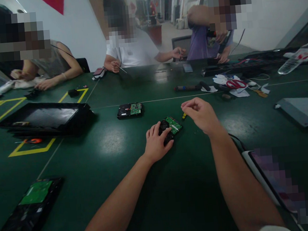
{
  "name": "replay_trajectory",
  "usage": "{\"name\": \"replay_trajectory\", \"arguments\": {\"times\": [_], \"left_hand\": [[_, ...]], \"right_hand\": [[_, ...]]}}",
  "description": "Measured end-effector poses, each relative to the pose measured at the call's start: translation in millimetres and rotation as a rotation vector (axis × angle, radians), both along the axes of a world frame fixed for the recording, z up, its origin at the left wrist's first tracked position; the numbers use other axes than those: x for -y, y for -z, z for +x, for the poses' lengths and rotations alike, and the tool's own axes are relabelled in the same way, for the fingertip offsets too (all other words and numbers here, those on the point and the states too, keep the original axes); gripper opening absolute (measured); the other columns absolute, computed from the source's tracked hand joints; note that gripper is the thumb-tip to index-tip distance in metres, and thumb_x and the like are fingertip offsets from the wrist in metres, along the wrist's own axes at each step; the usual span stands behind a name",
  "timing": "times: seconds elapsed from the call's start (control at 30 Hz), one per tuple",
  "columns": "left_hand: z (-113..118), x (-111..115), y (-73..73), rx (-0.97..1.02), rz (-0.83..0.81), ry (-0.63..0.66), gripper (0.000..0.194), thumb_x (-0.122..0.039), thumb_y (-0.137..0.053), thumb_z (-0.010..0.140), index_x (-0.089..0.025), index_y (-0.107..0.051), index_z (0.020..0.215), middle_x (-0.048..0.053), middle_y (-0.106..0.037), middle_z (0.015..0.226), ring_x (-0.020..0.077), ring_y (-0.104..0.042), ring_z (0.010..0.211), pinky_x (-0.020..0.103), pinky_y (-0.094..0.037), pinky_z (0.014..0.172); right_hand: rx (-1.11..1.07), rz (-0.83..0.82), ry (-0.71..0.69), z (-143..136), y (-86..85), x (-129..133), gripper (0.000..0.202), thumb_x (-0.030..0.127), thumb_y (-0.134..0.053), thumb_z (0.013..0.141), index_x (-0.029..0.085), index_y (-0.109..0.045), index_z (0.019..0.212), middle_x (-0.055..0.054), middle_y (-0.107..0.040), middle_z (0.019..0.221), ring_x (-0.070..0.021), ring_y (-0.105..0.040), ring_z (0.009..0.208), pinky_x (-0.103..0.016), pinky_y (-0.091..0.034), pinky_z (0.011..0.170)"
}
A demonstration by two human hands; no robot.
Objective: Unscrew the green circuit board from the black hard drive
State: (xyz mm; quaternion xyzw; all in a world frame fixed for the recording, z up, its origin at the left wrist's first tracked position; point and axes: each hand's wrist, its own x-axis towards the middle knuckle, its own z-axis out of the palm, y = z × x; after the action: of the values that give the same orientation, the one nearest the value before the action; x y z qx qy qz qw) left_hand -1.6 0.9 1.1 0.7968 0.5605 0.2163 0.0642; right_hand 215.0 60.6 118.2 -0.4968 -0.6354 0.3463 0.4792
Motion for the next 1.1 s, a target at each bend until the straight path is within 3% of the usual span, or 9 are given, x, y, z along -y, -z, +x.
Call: {"name": "replay_trajectory", "arguments": {"times": [0.1,0.27,0.37,0.67,0.83,1.0,1.1], "left_hand": [[0.1,0.0,0.3,-0.001,0.003,0.004,0.057,-0.049,-0.067,0.094,-0.036,-0.059,0.149,0.012,-0.031,0.169,0.0399,-0.033,0.15,0.062,-0.033,0.116],[0.5,0.5,-0.7,0.001,0.001,0.001,0.058,-0.049,-0.068,0.093,-0.036,-0.059,0.149,0.011,-0.031,0.17,0.0396,-0.032,0.151,0.061,-0.033,0.116],[0.5,0.4,-0.3,-0.002,-0.005,0.003,0.058,-0.05,-0.068,0.093,-0.036,-0.059,0.149,0.011,-0.031,0.17,0.0398,-0.032,0.151,0.061,-0.032,0.116],[0.4,0.0,1.0,0.001,-0.006,0.002,0.059,-0.05,-0.068,0.093,-0.037,-0.059,0.149,0.011,-0.031,0.17,0.0393,-0.032,0.151,0.061,-0.031,0.117],[0.0,0.5,-0.6,0.001,-0.002,0.006,0.058,-0.05,-0.067,0.093,-0.036,-0.059,0.149,0.011,-0.03,0.17,0.0399,-0.032,0.151,0.061,-0.032,0.117],[0.0,0.0,1.7,0.002,-0.001,-0.002,0.059,-0.05,-0.068,0.093,-0.037,-0.059,0.149,0.011,-0.032,0.17,0.0398,-0.033,0.15,0.061,-0.033,0.116],[0.1,-0.3,2.2,0.003,-0.005,0.003,0.059,-0.05,-0.068,0.093,-0.037,-0.059,0.149,0.01,-0.031,0.17,0.0402,-0.033,0.15,0.061,-0.032,0.116]], "right_hand": [[-0.201,-0.048,-0.103,-8.1,6.5,-3.3,0.007,0.029,-0.061,0.089,0.022,-0.062,0.089,-0.007,-0.077,0.103,-0.021,-0.074,0.101,-0.039,-0.057,0.094],[-0.292,-0.139,-0.226,-13.4,10.8,-4.5,0.02,0.035,-0.05,0.095,0.022,-0.065,0.095,-0.005,-0.074,0.09,-0.0205,-0.074,0.091,-0.038,-0.057,0.091],[-0.201,-0.126,-0.212,-9.6,7.8,-3.4,0.025,0.039,-0.051,0.098,0.022,-0.07,0.096,-0.004,-0.072,0.084,-0.0196,-0.07,0.086,-0.035,-0.054,0.085],[0.243,-0.027,-0.171,-1.6,-17.8,11.2,0.029,0.046,-0.058,0.1,0.025,-0.078,0.102,-0.004,-0.078,0.097,-0.0219,-0.069,0.09,-0.035,-0.049,0.082],[0.43,0.028,-0.062,1.7,-20.4,14.3,0.035,0.054,-0.062,0.098,0.024,-0.077,0.087,-0.002,-0.074,0.081,-0.0194,-0.062,0.072,-0.034,-0.043,0.069],[0.446,0.035,-0.053,2.9,-21.1,13.3,0.031,0.047,-0.06,0.099,0.024,-0.077,0.088,-0.003,-0.076,0.084,-0.0195,-0.063,0.074,-0.034,-0.042,0.069],[0.385,0.019,-0.097,1.7,-20.2,13.3,0.039,0.054,-0.058,0.1,0.024,-0.078,0.087,-0.005,-0.078,0.089,-0.0196,-0.065,0.077,-0.033,-0.045,0.07]]}}
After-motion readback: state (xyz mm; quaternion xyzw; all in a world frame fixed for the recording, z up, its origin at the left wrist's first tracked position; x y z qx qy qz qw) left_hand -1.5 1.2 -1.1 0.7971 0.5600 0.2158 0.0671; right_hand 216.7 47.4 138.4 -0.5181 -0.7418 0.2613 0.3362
